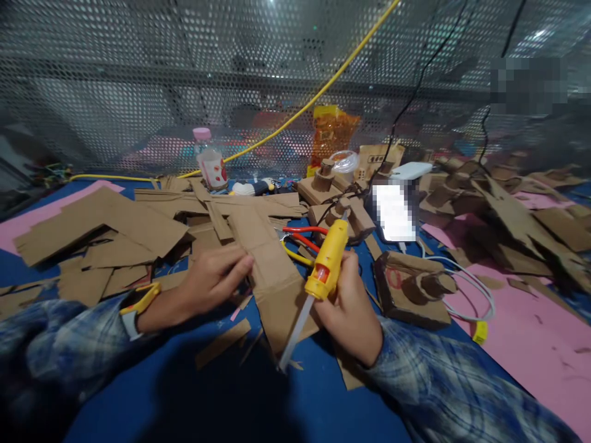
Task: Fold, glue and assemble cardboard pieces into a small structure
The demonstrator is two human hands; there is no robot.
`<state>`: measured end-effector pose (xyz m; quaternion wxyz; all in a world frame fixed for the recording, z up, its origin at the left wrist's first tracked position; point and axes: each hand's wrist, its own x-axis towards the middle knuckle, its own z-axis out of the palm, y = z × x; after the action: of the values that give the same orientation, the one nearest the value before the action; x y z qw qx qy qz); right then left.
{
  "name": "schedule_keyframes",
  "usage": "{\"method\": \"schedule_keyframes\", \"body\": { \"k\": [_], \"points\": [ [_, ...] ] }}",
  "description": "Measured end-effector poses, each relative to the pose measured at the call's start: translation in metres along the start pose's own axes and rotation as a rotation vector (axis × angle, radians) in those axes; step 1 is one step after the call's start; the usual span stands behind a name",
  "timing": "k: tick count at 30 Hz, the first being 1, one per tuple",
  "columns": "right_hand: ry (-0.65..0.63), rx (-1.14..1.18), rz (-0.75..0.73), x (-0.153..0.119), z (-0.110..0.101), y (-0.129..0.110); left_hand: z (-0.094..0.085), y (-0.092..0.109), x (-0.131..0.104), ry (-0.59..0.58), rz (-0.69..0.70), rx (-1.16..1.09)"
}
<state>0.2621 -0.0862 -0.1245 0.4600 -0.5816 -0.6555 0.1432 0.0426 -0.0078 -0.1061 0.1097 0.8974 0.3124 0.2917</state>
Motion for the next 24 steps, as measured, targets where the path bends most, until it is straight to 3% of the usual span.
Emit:
{"method": "schedule_keyframes", "body": {
  "k": [2,4,7,12,18,21,24],
  "points": [
    [0.099,-0.035,0.0,-0.001,0.004,-0.001,-0.003,0.022,-0.006,-0.145,-0.006,-0.131],
    [0.161,-0.025,0.034,-0.003,0.008,-0.002,-0.002,0.04,-0.014,-0.204,0.005,-0.185],
    [0.147,0.071,0.082,-0.006,0.013,-0.004,0.003,0.051,-0.023,-0.125,0.039,-0.175],
    [0.031,0.243,0.096,-0.009,0.019,-0.01,0.006,0.041,-0.022,0.062,0.213,0.046],
    [0.257,0.25,0.202,-0.004,0.023,-0.01,0.007,0.046,-0.021,0.008,0.126,-0.004],
    [0.234,0.271,0.176,0.005,0.023,-0.015,0.004,0.043,-0.021,0.043,0.124,0.024],
    [0.132,0.351,0.208,0.021,0.023,-0.028,-0.007,0.032,-0.015,0.119,0.185,0.26]
  ]
}}
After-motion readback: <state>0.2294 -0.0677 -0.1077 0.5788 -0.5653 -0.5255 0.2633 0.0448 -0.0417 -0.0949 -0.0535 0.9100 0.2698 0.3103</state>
